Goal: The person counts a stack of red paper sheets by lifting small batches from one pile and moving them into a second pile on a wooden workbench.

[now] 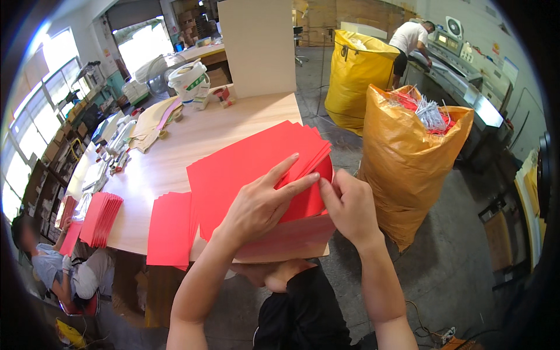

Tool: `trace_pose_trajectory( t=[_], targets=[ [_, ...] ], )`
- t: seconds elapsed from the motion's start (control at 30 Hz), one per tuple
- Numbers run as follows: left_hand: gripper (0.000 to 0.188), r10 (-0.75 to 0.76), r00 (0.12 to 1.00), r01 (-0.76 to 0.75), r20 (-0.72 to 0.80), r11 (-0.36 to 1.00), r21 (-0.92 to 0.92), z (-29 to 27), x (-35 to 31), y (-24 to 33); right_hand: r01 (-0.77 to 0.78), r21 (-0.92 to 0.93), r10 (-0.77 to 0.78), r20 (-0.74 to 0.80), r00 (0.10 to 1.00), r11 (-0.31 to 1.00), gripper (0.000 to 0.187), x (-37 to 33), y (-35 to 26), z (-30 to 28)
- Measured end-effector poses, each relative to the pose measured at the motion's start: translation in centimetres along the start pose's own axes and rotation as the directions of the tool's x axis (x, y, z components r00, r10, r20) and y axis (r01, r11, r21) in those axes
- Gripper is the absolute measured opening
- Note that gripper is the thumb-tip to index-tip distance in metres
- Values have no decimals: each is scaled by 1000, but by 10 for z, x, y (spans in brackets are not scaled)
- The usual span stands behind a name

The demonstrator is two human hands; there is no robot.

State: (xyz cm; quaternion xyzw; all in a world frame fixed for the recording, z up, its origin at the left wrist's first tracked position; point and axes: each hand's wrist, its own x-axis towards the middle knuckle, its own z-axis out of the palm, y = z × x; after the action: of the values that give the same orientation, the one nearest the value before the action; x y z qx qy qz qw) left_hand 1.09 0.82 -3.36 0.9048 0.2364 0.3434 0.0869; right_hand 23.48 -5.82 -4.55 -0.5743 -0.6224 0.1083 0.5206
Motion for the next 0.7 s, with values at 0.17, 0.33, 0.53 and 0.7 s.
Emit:
trace_pose_trajectory(
  t=[0.17, 0.33, 0.53, 0.7],
  targets=[
    [31, -67, 998, 67, -2, 996, -57, -3, 2, 3, -288, 614, 262, 134, 956, 735, 39, 5, -1, 2],
    [31, -48, 999, 48, -1, 998, -40, -3, 0, 0, -379, 696, 312, 228, 922, 610, 39, 10, -1, -1],
    [59, -57, 998, 57, 3, 998, -25, -4, 2, 5, -434, 749, 350, 284, 893, 501, 39, 11, -3, -3],
    [59, -62, 998, 61, 2, 993, -100, -3, 1, -3, -423, 739, 328, 283, 901, 525, 39, 11, -1, -4]
  ],
)
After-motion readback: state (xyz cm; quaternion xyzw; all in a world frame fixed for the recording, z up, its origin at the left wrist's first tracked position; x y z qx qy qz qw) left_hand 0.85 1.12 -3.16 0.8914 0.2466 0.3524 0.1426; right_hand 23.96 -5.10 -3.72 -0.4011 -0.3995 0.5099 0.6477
